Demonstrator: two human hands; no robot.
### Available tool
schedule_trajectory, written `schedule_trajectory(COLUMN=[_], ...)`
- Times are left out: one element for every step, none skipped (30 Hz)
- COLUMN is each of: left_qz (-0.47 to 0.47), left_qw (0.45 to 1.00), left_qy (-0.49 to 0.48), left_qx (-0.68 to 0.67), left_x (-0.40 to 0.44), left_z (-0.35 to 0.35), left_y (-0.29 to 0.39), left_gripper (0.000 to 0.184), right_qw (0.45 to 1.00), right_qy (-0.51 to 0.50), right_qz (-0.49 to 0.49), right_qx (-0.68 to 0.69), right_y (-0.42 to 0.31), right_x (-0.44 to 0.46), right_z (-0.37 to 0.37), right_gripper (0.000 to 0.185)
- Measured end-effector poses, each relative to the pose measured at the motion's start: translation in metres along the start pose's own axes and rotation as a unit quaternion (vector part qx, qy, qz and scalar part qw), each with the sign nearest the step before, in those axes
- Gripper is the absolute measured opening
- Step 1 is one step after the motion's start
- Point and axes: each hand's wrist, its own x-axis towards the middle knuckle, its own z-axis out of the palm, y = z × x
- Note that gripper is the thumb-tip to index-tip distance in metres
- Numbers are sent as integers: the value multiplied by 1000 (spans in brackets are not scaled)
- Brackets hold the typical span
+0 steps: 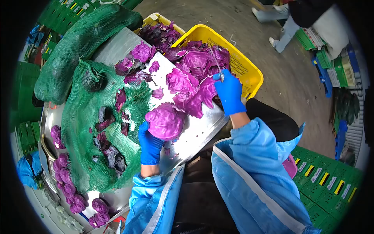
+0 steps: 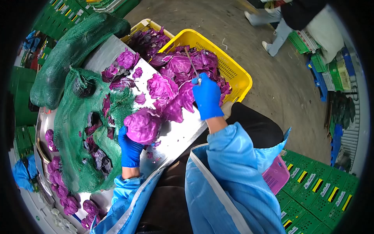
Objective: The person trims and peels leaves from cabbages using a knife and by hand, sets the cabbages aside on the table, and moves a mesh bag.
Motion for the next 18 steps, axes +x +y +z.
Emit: schedule_trajectory(left_qz=[-45, -44, 61, 157, 177, 204, 233, 290, 343, 369, 368, 314, 362, 411, 410, 326, 295, 264], left_qw=[996, 996, 960, 796, 692, 557, 422, 355, 286, 328, 329, 466, 415, 360, 358, 461, 523, 585], left_qy=[-26, -25, -56, -81, -87, -85, -79, -66, -54, -56, -55, -60, -78, -91, -89, -108, -114, -118], left_qx=[-78, -77, 268, 579, 694, 801, 872, 886, 893, 868, 868, 825, 831, 833, 834, 818, 791, 758], left_x=[0, -3, -7, -11, -11, -11, -12, -12, -13, -10, -10, -12, -13, -14, -14, -14, -13, -13], left_z=[4, 10, 18, 27, 29, 31, 33, 39, 42, 41, 43, 48, 58, 68, 62, 49, 41, 33], left_y=[-1, -3, -5, -7, -10, -12, -15, -17, -18, -18, -20, -21, -17, -12, -15, -21, -25, -30], left_gripper=[72, 72, 70, 69, 68, 67, 66, 62, 58, 58, 58, 56, 51, 46, 46, 46, 45, 45], right_qw=[999, 999, 997, 998, 998, 1000, 998, 986, 960, 952, 911, 882, 848, 848, 823, 826, 829, 829], right_qy=[5, 38, 71, 26, 26, -6, -37, -26, -15, -157, -293, -341, -387, -408, -458, -440, -422, -422], right_qz=[10, -2, -13, 47, 47, -1, -50, -166, -278, -220, -152, -183, -214, -189, -91, -94, -97, -96], right_qx=[-37, -32, -25, -39, -38, -15, 7, 22, 36, 145, 249, 270, 292, 280, 325, 340, 354, 354], right_y=[1, 13, 26, 22, 15, 1, -11, -26, -42, -74, -99, -94, -89, -86, -79, -71, -65, -70], right_x=[11, 23, 34, 44, 43, 37, 30, 16, -7, -32, -50, -56, -59, -54, -49, -47, -47, -48], right_z=[0, 3, 5, -6, -11, -18, -19, -10, 1, -8, -20, -10, -1, 0, 4, 7, 9, 2], right_gripper=[11, 10, 10, 11, 11, 20, 31, 42, 54, 57, 59, 59, 59, 54, 50, 48, 46, 46])
